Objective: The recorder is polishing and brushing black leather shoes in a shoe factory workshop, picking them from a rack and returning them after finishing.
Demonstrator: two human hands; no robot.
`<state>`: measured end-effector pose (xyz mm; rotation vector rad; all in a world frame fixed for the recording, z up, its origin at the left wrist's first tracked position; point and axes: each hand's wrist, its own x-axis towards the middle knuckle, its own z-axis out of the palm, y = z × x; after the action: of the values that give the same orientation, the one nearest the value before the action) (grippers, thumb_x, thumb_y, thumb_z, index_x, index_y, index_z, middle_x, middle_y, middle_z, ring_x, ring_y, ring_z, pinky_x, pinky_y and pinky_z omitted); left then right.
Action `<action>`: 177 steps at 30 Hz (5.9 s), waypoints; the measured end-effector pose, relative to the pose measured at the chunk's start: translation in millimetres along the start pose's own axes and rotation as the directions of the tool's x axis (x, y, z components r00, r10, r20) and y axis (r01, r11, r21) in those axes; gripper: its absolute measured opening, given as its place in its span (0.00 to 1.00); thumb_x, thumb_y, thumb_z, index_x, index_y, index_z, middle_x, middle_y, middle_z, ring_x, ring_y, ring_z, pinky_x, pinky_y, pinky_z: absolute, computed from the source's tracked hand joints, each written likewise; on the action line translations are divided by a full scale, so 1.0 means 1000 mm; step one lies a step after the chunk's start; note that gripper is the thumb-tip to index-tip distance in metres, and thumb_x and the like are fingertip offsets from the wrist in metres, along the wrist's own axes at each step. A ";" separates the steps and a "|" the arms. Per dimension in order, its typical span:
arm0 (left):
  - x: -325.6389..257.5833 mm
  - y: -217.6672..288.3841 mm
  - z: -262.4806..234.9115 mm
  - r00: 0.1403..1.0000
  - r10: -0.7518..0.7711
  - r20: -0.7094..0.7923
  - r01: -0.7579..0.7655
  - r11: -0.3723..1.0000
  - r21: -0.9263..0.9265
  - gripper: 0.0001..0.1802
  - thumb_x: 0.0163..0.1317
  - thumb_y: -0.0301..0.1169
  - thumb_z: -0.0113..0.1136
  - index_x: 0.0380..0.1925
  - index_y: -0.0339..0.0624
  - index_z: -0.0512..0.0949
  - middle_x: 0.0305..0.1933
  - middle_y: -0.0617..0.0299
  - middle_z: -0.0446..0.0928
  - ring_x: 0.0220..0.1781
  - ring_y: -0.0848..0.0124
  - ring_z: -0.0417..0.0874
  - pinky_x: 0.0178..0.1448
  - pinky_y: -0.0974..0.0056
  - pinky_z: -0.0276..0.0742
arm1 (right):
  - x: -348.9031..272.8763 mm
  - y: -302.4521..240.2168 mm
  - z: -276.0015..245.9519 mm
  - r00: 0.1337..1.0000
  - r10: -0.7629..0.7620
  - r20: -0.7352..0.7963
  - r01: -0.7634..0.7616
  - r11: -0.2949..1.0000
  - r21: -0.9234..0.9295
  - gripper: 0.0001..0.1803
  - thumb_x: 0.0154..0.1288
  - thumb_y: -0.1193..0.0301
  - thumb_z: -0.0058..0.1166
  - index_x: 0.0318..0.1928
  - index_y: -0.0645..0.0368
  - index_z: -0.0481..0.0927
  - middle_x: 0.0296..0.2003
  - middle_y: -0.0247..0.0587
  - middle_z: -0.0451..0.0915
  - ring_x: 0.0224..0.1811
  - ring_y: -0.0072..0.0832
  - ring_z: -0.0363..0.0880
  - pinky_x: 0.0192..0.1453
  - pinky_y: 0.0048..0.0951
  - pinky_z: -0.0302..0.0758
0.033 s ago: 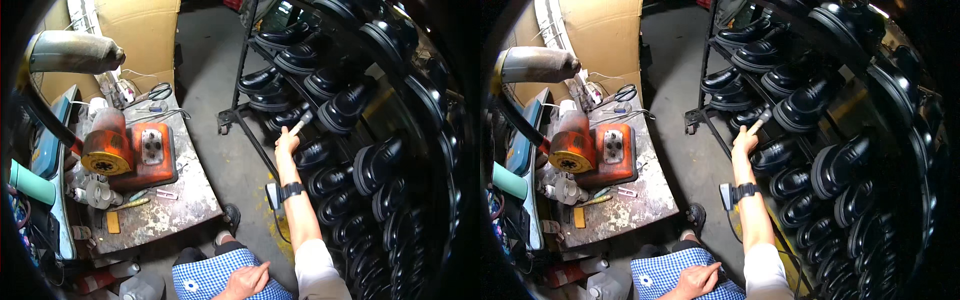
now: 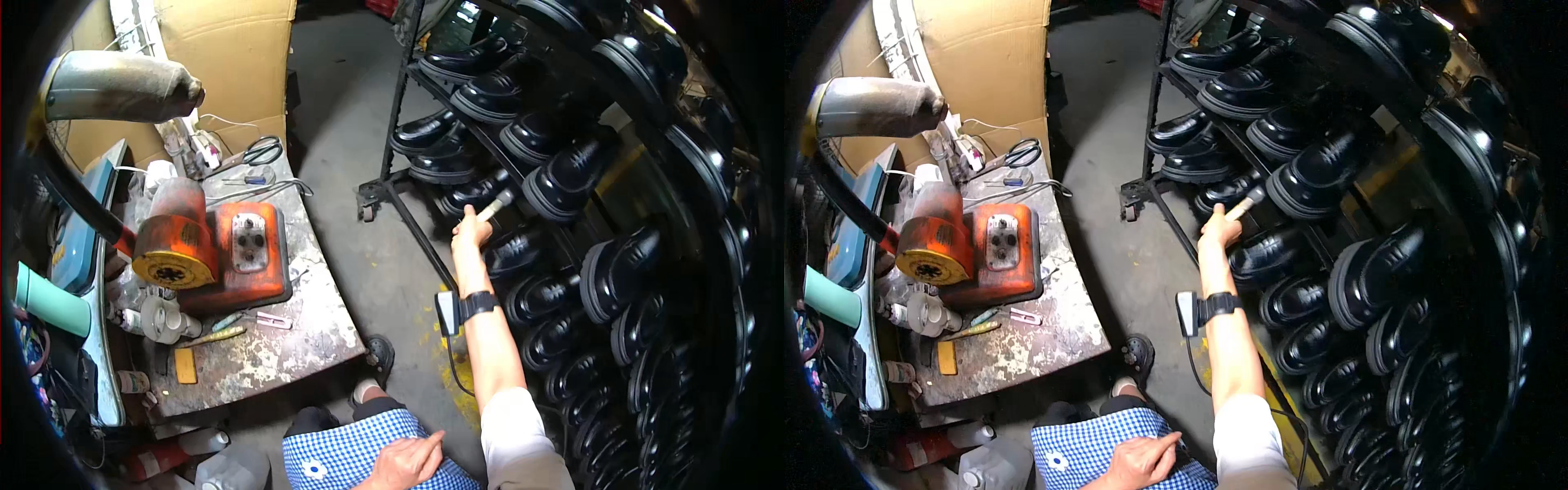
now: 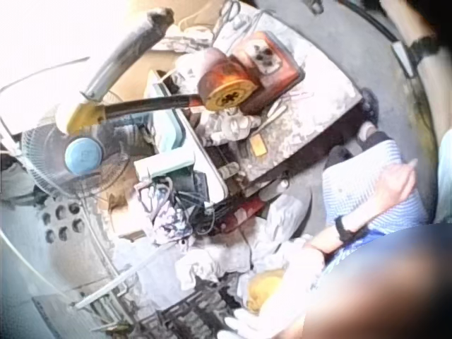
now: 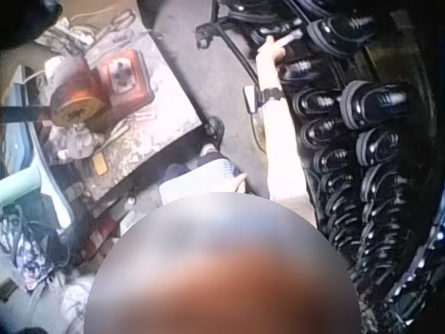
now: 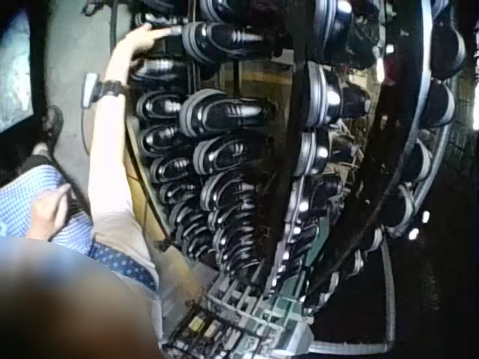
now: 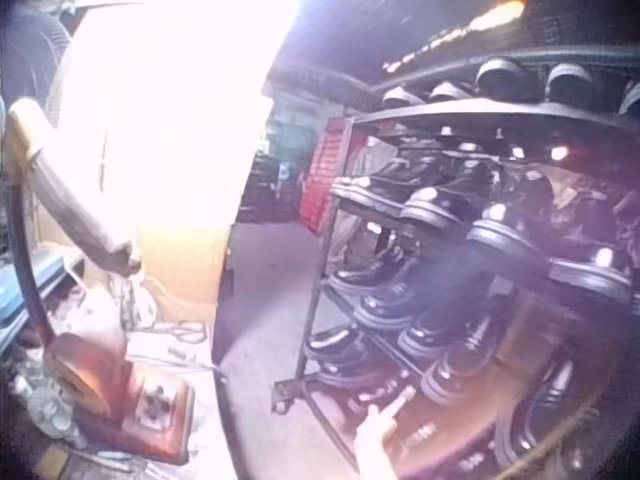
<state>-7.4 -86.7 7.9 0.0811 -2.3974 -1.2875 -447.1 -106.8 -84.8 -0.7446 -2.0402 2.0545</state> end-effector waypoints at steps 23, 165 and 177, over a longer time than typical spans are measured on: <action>-0.004 0.001 0.016 0.997 0.037 -0.073 -0.044 0.994 -0.103 0.18 0.54 0.24 0.59 0.48 0.36 0.76 0.24 0.54 0.77 0.22 0.60 0.78 0.28 0.59 0.74 | -0.011 -0.045 -0.046 0.857 0.426 0.291 -0.512 0.769 0.383 0.19 0.50 0.59 0.67 0.34 0.47 0.69 0.07 0.26 0.54 0.06 0.20 0.54 0.13 0.23 0.59; 0.207 -0.070 -0.214 0.652 -0.315 -0.690 0.421 0.907 -0.017 0.48 0.48 0.47 0.66 0.65 0.33 0.58 0.61 0.35 0.65 0.64 0.45 0.66 0.66 0.52 0.64 | -0.339 0.038 -0.287 0.809 -0.191 0.555 0.351 0.915 -0.197 0.14 0.67 0.69 0.50 0.23 0.55 0.68 0.19 0.25 0.62 0.21 0.16 0.60 0.26 0.23 0.60; 0.044 -0.030 -0.162 0.879 -0.063 -0.473 0.197 0.950 0.240 0.46 0.45 0.35 0.71 0.63 0.29 0.60 0.57 0.37 0.70 0.58 0.48 0.75 0.61 0.57 0.71 | -0.338 -0.047 -0.263 0.648 -0.200 0.735 0.308 0.951 -0.013 0.14 0.75 0.65 0.37 0.47 0.61 0.73 0.24 0.31 0.72 0.17 0.11 0.60 0.20 0.13 0.56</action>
<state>10.2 -242.0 76.6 0.5790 -2.1581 -0.8433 -49.3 -17.3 54.1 0.4653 -2.4819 2.2538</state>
